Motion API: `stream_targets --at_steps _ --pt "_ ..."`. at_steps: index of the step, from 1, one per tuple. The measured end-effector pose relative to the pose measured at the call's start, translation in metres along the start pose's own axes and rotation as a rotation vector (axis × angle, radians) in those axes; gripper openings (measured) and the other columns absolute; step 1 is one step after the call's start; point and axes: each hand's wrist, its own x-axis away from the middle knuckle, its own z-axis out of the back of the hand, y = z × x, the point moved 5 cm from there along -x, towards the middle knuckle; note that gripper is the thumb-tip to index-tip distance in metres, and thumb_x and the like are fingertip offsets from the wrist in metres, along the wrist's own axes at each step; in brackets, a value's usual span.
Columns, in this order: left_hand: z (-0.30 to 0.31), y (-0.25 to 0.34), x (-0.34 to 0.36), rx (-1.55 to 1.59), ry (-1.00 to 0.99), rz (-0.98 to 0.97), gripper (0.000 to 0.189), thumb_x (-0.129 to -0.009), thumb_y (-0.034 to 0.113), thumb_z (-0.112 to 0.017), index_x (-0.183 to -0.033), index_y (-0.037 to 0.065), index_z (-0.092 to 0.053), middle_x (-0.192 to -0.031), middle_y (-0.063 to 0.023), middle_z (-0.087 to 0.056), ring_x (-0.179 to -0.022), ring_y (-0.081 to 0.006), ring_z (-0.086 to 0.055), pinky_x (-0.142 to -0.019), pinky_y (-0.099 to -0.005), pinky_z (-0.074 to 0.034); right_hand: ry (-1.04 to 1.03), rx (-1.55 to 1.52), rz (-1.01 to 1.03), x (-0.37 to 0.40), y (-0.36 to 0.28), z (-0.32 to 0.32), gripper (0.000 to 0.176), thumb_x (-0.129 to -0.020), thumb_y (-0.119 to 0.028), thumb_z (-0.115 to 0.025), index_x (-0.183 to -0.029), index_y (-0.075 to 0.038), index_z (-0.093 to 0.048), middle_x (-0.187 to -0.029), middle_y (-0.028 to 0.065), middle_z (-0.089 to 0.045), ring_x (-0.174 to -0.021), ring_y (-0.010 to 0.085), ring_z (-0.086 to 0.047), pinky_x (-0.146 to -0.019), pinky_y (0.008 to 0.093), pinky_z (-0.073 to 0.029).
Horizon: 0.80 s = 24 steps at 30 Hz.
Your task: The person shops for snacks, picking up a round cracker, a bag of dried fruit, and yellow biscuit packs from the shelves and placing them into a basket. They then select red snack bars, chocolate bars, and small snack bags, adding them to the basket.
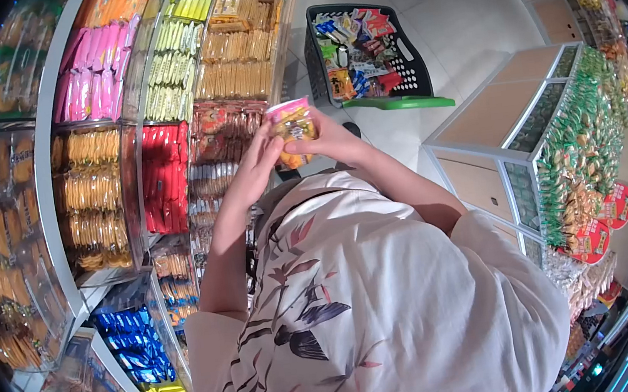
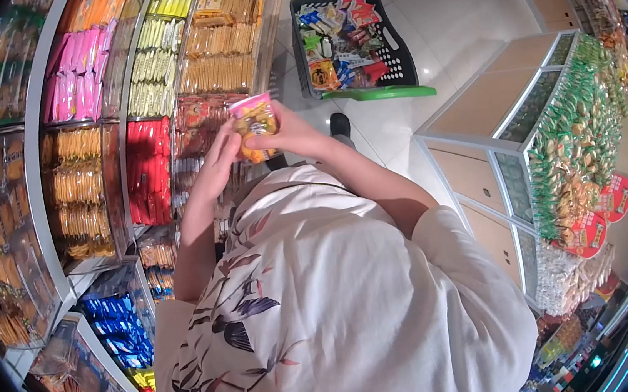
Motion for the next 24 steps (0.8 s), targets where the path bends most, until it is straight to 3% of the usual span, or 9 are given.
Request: stream_targets --at_steps 3,5,6,11,14,17,19,20,24 --pt "-0.027 0.005 -0.023 -0.11 -0.091 0.059 0.048 -0.099 0.034 -0.048 -0.139 0.008 -0.04 -0.131 -0.0089 -0.052 -0.114 -0.0185 -0.051 -0.091 -0.0311 -0.045 0.173 -0.125 -0.198 0.029 0.023 0.082 0.069 -0.078 -0.035 -0.077 -0.13 -0.004 -0.043 -0.111 0.006 -0.06 -0.1 0.014 -0.06 -0.087 0.0314 -0.049" --pt "-0.05 0.01 -0.059 -0.134 -0.075 0.014 0.046 -0.098 0.031 -0.051 -0.135 0.007 -0.044 -0.128 -0.009 -0.054 -0.112 -0.0186 -0.053 -0.091 -0.0313 -0.045 0.494 -0.249 -0.116 0.05 -0.002 0.152 0.059 -0.082 -0.041 -0.071 -0.125 -0.007 -0.049 -0.108 0.0045 -0.061 -0.098 0.0137 -0.06 -0.081 0.0292 -0.049" --pt "-0.075 0.01 -0.092 -0.256 -0.021 -0.026 0.043 -0.097 0.028 -0.054 -0.132 0.006 -0.046 -0.124 -0.0104 -0.056 -0.112 -0.0189 -0.053 -0.091 -0.0324 -0.046 0.6 -0.198 -0.154 0.068 -0.002 0.238 0.056 -0.084 -0.047 -0.066 -0.122 -0.008 -0.052 -0.105 0.0038 -0.062 -0.097 0.0124 -0.06 -0.076 0.0261 -0.047" --pt "-0.163 0.008 -0.156 -0.775 -0.122 -0.006 0.06 -0.087 0.036 -0.064 -0.134 0.004 -0.043 -0.127 -0.0222 -0.051 -0.118 -0.0369 -0.051 -0.097 -0.0416 -0.043 1.009 0.142 -0.066 0.125 0.002 0.406 0.055 -0.082 -0.039 -0.071 -0.119 -0.004 -0.05 -0.096 0.0034 -0.064 -0.086 0.0152 -0.063 -0.074 0.0267 -0.051" --pt "-0.212 -0.009 -0.193 -0.89 -0.245 -0.052 0.074 -0.079 0.045 -0.069 -0.134 0.003 -0.042 -0.126 -0.0229 -0.05 -0.119 -0.039 -0.048 -0.098 -0.0431 -0.042 0.968 0.402 -0.079 0.125 -0.002 0.444 0.06 -0.079 -0.038 -0.074 -0.118 -0.001 -0.048 -0.095 0.0081 -0.065 -0.087 0.0198 -0.065 -0.077 0.0301 -0.051" --pt "-0.254 -0.017 -0.223 -0.928 -0.359 0.013 0.074 -0.075 0.048 -0.071 -0.129 0.004 -0.046 -0.118 -0.0204 -0.054 -0.111 -0.0364 -0.053 -0.091 -0.0437 -0.045 0.73 0.849 -0.454 0.094 -0.025 0.442 0.066 -0.074 -0.04 -0.076 -0.119 -0.001 -0.047 -0.1 0.0139 -0.064 -0.09 0.0234 -0.066 -0.079 0.0318 -0.051" --pt "-0.274 -0.021 -0.242 -0.977 -0.44 0.081 0.072 -0.073 0.05 -0.072 -0.124 0.005 -0.049 -0.111 -0.0178 -0.058 -0.103 -0.0337 -0.059 -0.084 -0.0443 -0.049 0.537 0.904 -0.395 0.064 0.012 0.46 0.065 -0.069 -0.04 -0.077 -0.114 -0.004 -0.048 -0.1 0.0164 -0.063 -0.092 0.0299 -0.064 -0.079 0.0386 -0.051" --pt "-0.282 -0.037 -0.243 -1.05 -0.34 -0.011 0.06 -0.07 0.049 -0.073 -0.111 0.008 -0.056 -0.099 -0.013 -0.064 -0.089 -0.0306 -0.065 -0.074 -0.0437 -0.051 0.444 1.004 -0.395 0.049 0.025 0.461 0.063 -0.068 -0.04 -0.077 -0.112 -0.005 -0.048 -0.099 0.0159 -0.064 -0.092 0.0311 -0.064 -0.079 0.0403 -0.05" --pt "-0.297 -0.058 -0.244 -1.018 -0.33 0.202 0.049 -0.07 0.05 -0.073 -0.098 0.011 -0.062 -0.082 -0.0082 -0.068 -0.074 -0.029 -0.067 -0.068 -0.0389 -0.052 0.268 1.154 -0.332 -0.003 0.073 0.467 0.059 -0.068 -0.039 -0.076 -0.109 -0.007 -0.048 -0.1 0.0175 -0.062 -0.094 0.036 -0.062 -0.081 0.0441 -0.05"
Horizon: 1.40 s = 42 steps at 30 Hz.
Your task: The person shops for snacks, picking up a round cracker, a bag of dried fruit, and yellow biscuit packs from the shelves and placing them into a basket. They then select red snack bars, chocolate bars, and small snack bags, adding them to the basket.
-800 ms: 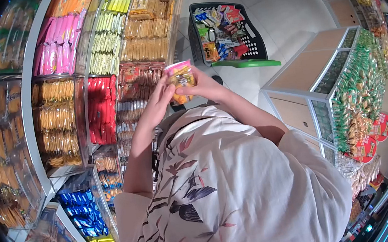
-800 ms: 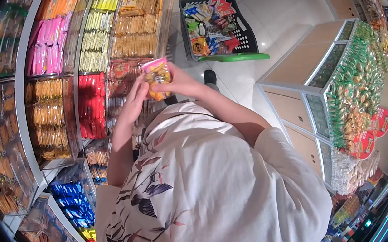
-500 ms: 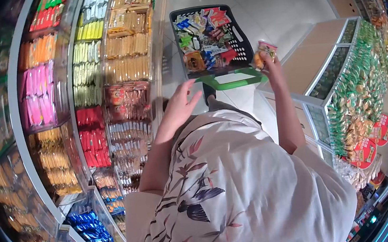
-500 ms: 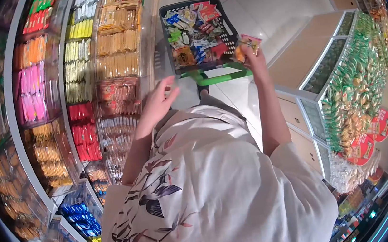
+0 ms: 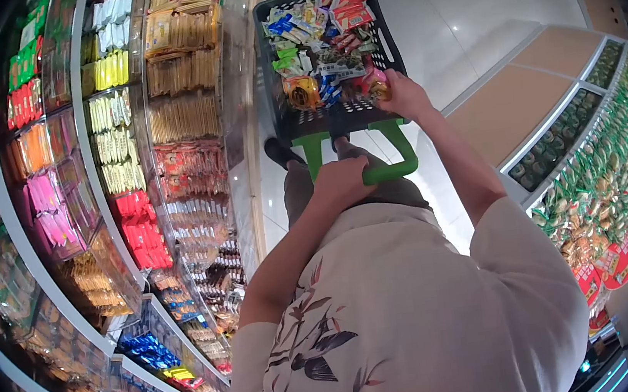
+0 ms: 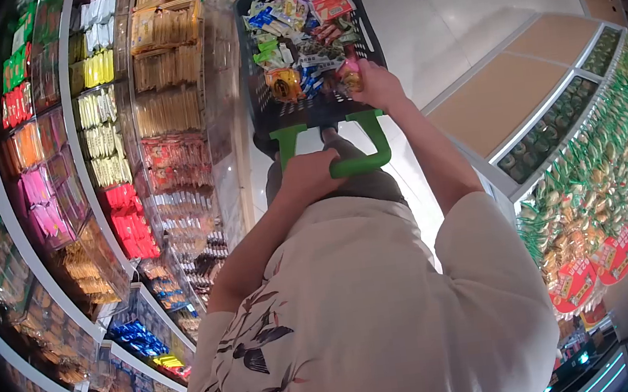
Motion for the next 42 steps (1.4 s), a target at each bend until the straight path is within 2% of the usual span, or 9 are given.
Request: stream_targets --at_steps 5,9,15,16,20,27,32,37,42 --pt "0.022 0.008 0.007 0.113 0.146 -0.089 0.055 -0.074 0.059 -0.066 -0.096 0.009 -0.059 -0.08 -0.0092 -0.066 -0.068 -0.0295 -0.066 -0.059 -0.0394 -0.053 -0.127 -0.012 -0.051 -0.065 0.002 -0.051 0.067 -0.066 -0.046 -0.076 -0.109 -0.003 -0.047 -0.102 0.0206 -0.062 -0.096 0.0374 -0.061 -0.084 0.0444 -0.049" --pt "0.017 0.004 0.004 0.107 0.197 -0.028 0.054 -0.077 0.059 -0.064 -0.094 0.008 -0.059 -0.077 -0.0082 -0.065 -0.058 -0.0278 -0.065 -0.052 -0.0382 -0.052 -0.325 -0.386 -0.213 -0.116 -0.006 -0.131 0.084 -0.063 -0.051 -0.078 -0.121 0.0 -0.045 -0.113 0.023 -0.061 -0.104 0.0328 -0.062 -0.09 0.0403 -0.048" --pt "0.016 0.003 0.001 0.115 0.173 -0.019 0.044 -0.077 0.047 -0.07 -0.096 0.009 -0.059 -0.07 -0.0071 -0.065 -0.055 -0.0265 -0.063 -0.049 -0.0368 -0.05 -0.169 -0.691 -0.17 -0.156 -0.042 -0.265 0.104 -0.06 -0.058 -0.076 -0.135 0.004 -0.037 -0.124 0.0289 -0.055 -0.118 0.0376 -0.054 -0.1 0.0407 -0.042" --pt "0.016 0.001 0.0 0.114 0.178 -0.03 0.043 -0.077 0.047 -0.07 -0.095 0.009 -0.059 -0.07 -0.0068 -0.064 -0.055 -0.0261 -0.063 -0.048 -0.0365 -0.049 -0.377 -0.591 -0.281 -0.154 -0.046 -0.277 0.099 -0.063 -0.058 -0.074 -0.132 0.005 -0.04 -0.124 0.0301 -0.054 -0.117 0.0389 -0.054 -0.098 0.042 -0.044" --pt "0.016 0.001 0.001 0.127 0.208 -0.061 0.042 -0.078 0.045 -0.069 -0.093 0.009 -0.058 -0.068 -0.0058 -0.063 -0.053 -0.0248 -0.062 -0.046 -0.0355 -0.049 -0.251 -0.32 -0.392 -0.145 -0.049 -0.285 0.068 -0.073 -0.051 -0.067 -0.115 0.002 -0.057 -0.109 0.0249 -0.063 -0.105 0.0373 -0.061 -0.09 0.0441 -0.049" --pt "0.019 0.003 0.002 0.108 0.277 -0.075 0.041 -0.079 0.046 -0.069 -0.093 0.009 -0.059 -0.068 -0.0067 -0.064 -0.051 -0.0254 -0.062 -0.047 -0.0357 -0.05 -0.366 -0.376 -0.074 -0.129 0.007 -0.228 0.046 -0.083 -0.041 -0.059 -0.111 -0.003 -0.061 -0.102 0.0182 -0.066 -0.101 0.0331 -0.063 -0.087 0.0418 -0.048" --pt "0.024 0.006 0.004 0.106 0.279 -0.078 0.04 -0.079 0.045 -0.068 -0.092 0.009 -0.06 -0.07 -0.0074 -0.065 -0.054 -0.0262 -0.064 -0.049 -0.0363 -0.051 -0.321 -0.616 -0.033 -0.041 0.033 -0.136 0.037 -0.088 -0.032 -0.059 -0.113 -0.005 -0.059 -0.094 0.0139 -0.067 -0.092 0.0257 -0.065 -0.082 0.0351 -0.049" --pt "0.021 0.006 0.007 0.098 0.357 -0.122 0.04 -0.08 0.047 -0.066 -0.086 0.008 -0.057 -0.066 -0.0076 -0.061 -0.053 -0.0262 -0.062 -0.047 -0.0368 -0.051 -0.439 -0.617 0.016 0.064 -0.025 -0.073 0.025 -0.095 -0.021 -0.051 -0.113 -0.007 -0.059 -0.092 0.01 -0.066 -0.082 0.023 -0.065 -0.073 0.0358 -0.05" --pt "0.02 0.006 0.009 0.121 0.326 -0.105 0.035 -0.08 0.041 -0.067 -0.094 0.009 -0.061 -0.075 -0.0089 -0.067 -0.065 -0.0292 -0.065 -0.058 -0.0386 -0.052 -0.247 -0.275 0.019 0.089 -0.084 -0.014 0.023 -0.095 -0.027 -0.045 -0.1 -0.009 -0.058 -0.093 0.0131 -0.066 -0.087 0.0329 -0.063 -0.072 0.0446 -0.049"
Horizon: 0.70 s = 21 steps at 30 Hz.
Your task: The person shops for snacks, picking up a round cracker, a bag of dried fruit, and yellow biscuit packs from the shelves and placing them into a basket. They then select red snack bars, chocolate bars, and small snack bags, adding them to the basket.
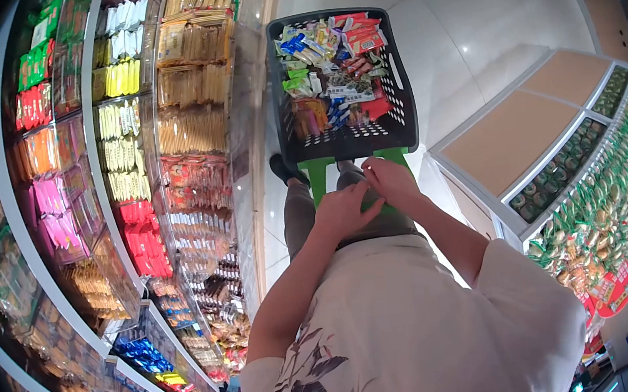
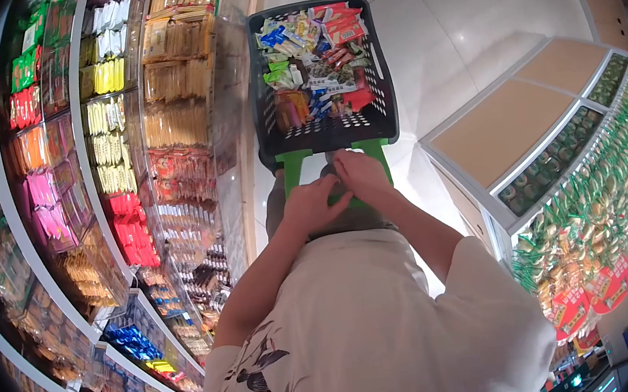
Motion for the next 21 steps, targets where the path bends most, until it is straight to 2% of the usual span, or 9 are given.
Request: stream_targets --at_steps 2,5,6,9,10,12,13,18,21 --pt "-0.001 -0.003 0.001 0.044 0.001 -0.006 0.031 -0.082 0.039 -0.065 -0.093 0.01 -0.061 -0.076 -0.0098 -0.067 -0.066 -0.0306 -0.065 -0.059 -0.0393 -0.051 0.108 0.001 -0.025 0.005 -0.014 0.003 0.023 -0.096 -0.028 -0.044 -0.1 -0.01 -0.057 -0.087 0.0143 -0.066 -0.082 0.035 -0.063 -0.07 0.0463 -0.048" --pt "-0.002 -0.003 0.007 0.074 0.015 -0.036 0.026 -0.086 0.034 -0.061 -0.092 0.009 -0.061 -0.077 -0.0112 -0.066 -0.068 -0.0323 -0.063 -0.06 -0.0396 -0.051 0.085 0.041 -0.01 0.012 -0.003 -0.016 0.024 -0.096 -0.029 -0.044 -0.1 -0.01 -0.057 -0.08 0.017 -0.066 -0.077 0.0368 -0.064 -0.068 0.048 -0.048" --pt "0.0 -0.004 0.005 0.076 0.026 -0.059 0.025 -0.088 0.032 -0.06 -0.092 0.008 -0.061 -0.078 -0.0117 -0.066 -0.069 -0.0329 -0.063 -0.061 -0.0396 -0.05 0.154 0.079 -0.011 0.014 -0.005 -0.016 0.025 -0.096 -0.031 -0.043 -0.099 -0.01 -0.057 -0.073 0.0183 -0.065 -0.072 0.0381 -0.064 -0.065 0.0497 -0.048" --pt "-0.004 -0.03 0.004 0.152 0.079 -0.016 0.022 -0.093 0.026 -0.055 -0.094 0.006 -0.061 -0.079 -0.01 -0.066 -0.068 -0.026 -0.064 -0.062 -0.0342 -0.051 0.242 0.21 0.062 0.023 -0.015 -0.024 0.031 -0.097 -0.035 -0.041 -0.093 -0.011 -0.061 -0.071 0.0175 -0.065 -0.069 0.0378 -0.064 -0.064 0.05 -0.049" --pt "-0.002 -0.044 0.006 0.369 0.117 0.103 0.021 -0.094 0.025 -0.054 -0.095 0.006 -0.062 -0.079 -0.0083 -0.066 -0.068 -0.0225 -0.064 -0.062 -0.0322 -0.05 0.207 0.295 0.092 0.025 -0.017 -0.033 0.041 -0.097 -0.039 -0.039 -0.084 -0.01 -0.064 -0.068 0.0172 -0.065 -0.067 0.0372 -0.064 -0.063 0.0491 -0.05" --pt "0.002 -0.071 0.014 0.806 0.185 0.332 0.021 -0.097 0.023 -0.052 -0.098 0.005 -0.062 -0.079 -0.0049 -0.065 -0.069 -0.0154 -0.063 -0.062 -0.0282 -0.05 0.218 0.312 0.059 0.029 -0.026 -0.034 0.045 -0.097 -0.042 -0.039 -0.081 -0.01 -0.065 -0.069 0.0166 -0.065 -0.068 0.0363 -0.065 -0.063 0.0478 -0.05" --pt "0.009 -0.083 0.022 0.889 0.207 0.34 0.021 -0.098 0.024 -0.051 -0.104 0.007 -0.063 -0.082 -0.0011 -0.063 -0.073 -0.0083 -0.059 -0.064 -0.024 -0.048 0.221 0.323 0.038 0.033 -0.033 -0.033 0.047 -0.097 -0.044 -0.038 -0.08 -0.01 -0.066 -0.069 0.0163 -0.065 -0.068 0.0358 -0.065 -0.063 0.0472 -0.05" --pt "0.059 -0.154 0.09 0.754 0.228 0.258 0.021 -0.097 0.023 -0.053 -0.108 0.008 -0.061 -0.088 -0.001 -0.064 -0.077 -0.0079 -0.059 -0.066 -0.0224 -0.047 0.28 0.335 -0.005 0.033 -0.04 -0.04 0.054 -0.096 -0.053 -0.035 -0.085 -0.013 -0.07 -0.074 0.0164 -0.067 -0.074 0.0358 -0.065 -0.067 0.0472 -0.05" --pt "0.083 -0.204 0.148 0.697 0.247 0.3 0.021 -0.097 0.023 -0.054 -0.108 0.007 -0.061 -0.089 -0.0013 -0.064 -0.076 -0.0083 -0.059 -0.066 -0.0222 -0.046 0.301 0.328 -0.077 0.029 -0.054 -0.052 0.056 -0.096 -0.055 -0.033 -0.09 -0.014 -0.069 -0.079 0.0172 -0.067 -0.078 0.0367 -0.065 -0.07 0.048 -0.049"
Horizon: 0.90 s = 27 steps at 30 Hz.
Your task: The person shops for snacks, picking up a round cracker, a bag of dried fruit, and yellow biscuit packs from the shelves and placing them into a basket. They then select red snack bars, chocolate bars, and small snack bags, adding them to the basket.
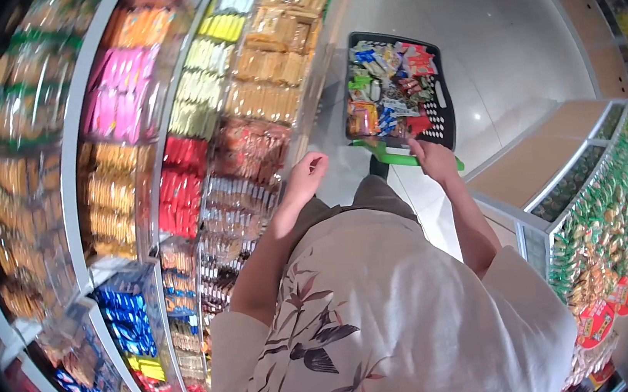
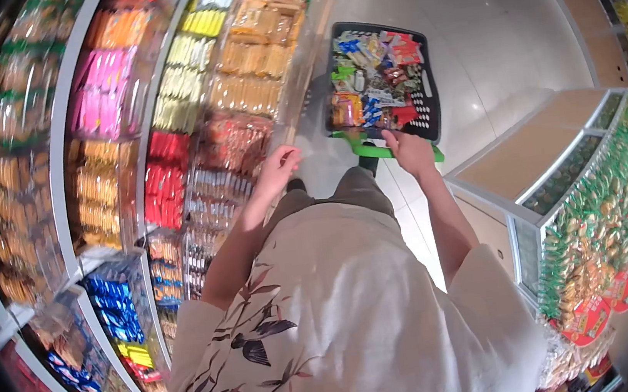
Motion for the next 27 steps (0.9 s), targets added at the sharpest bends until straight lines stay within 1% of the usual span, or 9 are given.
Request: stream_targets --at_steps 3,6,8,9,12,13,16,23,27 --pt "0.076 -0.048 0.033 -0.029 0.109 -0.064 0.022 -0.096 0.023 -0.055 -0.107 0.005 -0.061 -0.087 -0.003 -0.065 -0.076 -0.0088 -0.06 -0.065 -0.0235 -0.046 0.163 0.057 -0.002 0.003 -0.019 -0.021 0.06 -0.095 -0.059 -0.031 -0.092 -0.013 -0.07 -0.064 0.0144 -0.063 -0.068 0.0299 -0.066 -0.068 0.0431 -0.049" --pt "0.147 -0.099 0.08 -0.105 0.288 -0.082 0.023 -0.094 0.023 -0.057 -0.104 0.003 -0.062 -0.086 -0.0052 -0.065 -0.078 -0.0119 -0.061 -0.069 -0.0264 -0.048 0.163 -0.028 -0.071 0.014 -0.042 -0.03 0.057 -0.097 -0.056 -0.032 -0.098 -0.013 -0.069 -0.061 0.0115 -0.062 -0.056 0.0251 -0.063 -0.06 0.0376 -0.048" --pt "0.186 -0.11 0.115 -0.189 0.407 -0.061 0.024 -0.093 0.024 -0.059 -0.103 0.002 -0.062 -0.086 -0.0061 -0.066 -0.079 -0.0138 -0.061 -0.072 -0.0277 -0.048 0.2 -0.108 -0.096 0.016 -0.037 -0.049 0.056 -0.096 -0.056 -0.031 -0.108 -0.016 -0.067 -0.059 0.0106 -0.062 -0.063 0.0279 -0.066 -0.065 0.042 -0.049" --pt "0.203 -0.121 0.128 -0.124 0.423 -0.083 0.027 -0.088 0.026 -0.061 -0.1 0.002 -0.063 -0.089 -0.0171 -0.066 -0.086 -0.0307 -0.065 -0.079 -0.0378 -0.05 0.244 -0.098 -0.086 0.022 -0.05 -0.051 0.055 -0.096 -0.056 -0.031 -0.109 -0.016 -0.067 -0.059 0.0107 -0.062 -0.062 0.0279 -0.066 -0.065 0.0421 -0.049" --pt "0.238 -0.139 0.17 -0.455 0.593 -0.124 0.025 -0.087 0.025 -0.062 -0.1 0.004 -0.063 -0.094 -0.0185 -0.065 -0.093 -0.0346 -0.061 -0.084 -0.0414 -0.048 0.231 -0.075 -0.153 0.039 -0.062 -0.058 0.056 -0.097 -0.054 -0.028 -0.112 -0.015 -0.066 -0.066 0.013 -0.065 -0.07 0.0322 -0.066 -0.068 0.044 -0.049" --pt "0.25 -0.139 0.182 -0.431 0.637 -0.028 0.024 -0.086 0.024 -0.062 -0.101 0.005 -0.063 -0.099 -0.0195 -0.062 -0.098 -0.0374 -0.057 -0.089 -0.0441 -0.044 0.235 -0.062 -0.157 0.039 -0.061 -0.062 0.056 -0.097 -0.053 -0.028 -0.111 -0.015 -0.066 -0.068 0.0139 -0.065 -0.072 0.0338 -0.066 -0.069 0.0446 -0.049" --pt "0.283 -0.152 0.202 -0.411 0.817 -0.121 0.026 -0.085 0.024 -0.063 -0.103 0.006 -0.062 -0.102 -0.019 -0.06 -0.1 -0.0375 -0.055 -0.091 -0.0448 -0.043 0.255 -0.052 -0.117 0.039 -0.083 -0.077 0.06 -0.097 -0.053 -0.025 -0.108 -0.01 -0.065 -0.08 0.0195 -0.066 -0.083 0.0399 -0.064 -0.074 0.0474 -0.048" --pt "0.3 -0.177 0.265 -0.805 1.168 -0.029 0.052 -0.08 0.028 -0.063 -0.125 0.005 -0.05 -0.127 -0.0235 -0.047 -0.119 -0.0409 -0.044 -0.101 -0.057 -0.031 0.277 -0.145 -0.111 0.063 -0.103 -0.101 0.063 -0.098 -0.051 -0.025 -0.108 -0.002 -0.064 -0.095 0.0258 -0.065 -0.094 0.0438 -0.06 -0.08 0.0484 -0.046" --pt "0.298 -0.22 0.288 -0.849 1.169 0.092 0.064 -0.076 0.024 -0.068 -0.131 0.0 -0.045 -0.122 -0.0238 -0.052 -0.11 -0.0391 -0.051 -0.095 -0.0514 -0.037 0.224 -0.11 -0.115 0.07 -0.111 -0.117 0.063 -0.098 -0.051 -0.026 -0.107 -0.001 -0.064 -0.097 0.0259 -0.065 -0.096 0.044 -0.06 -0.081 0.049 -0.045"
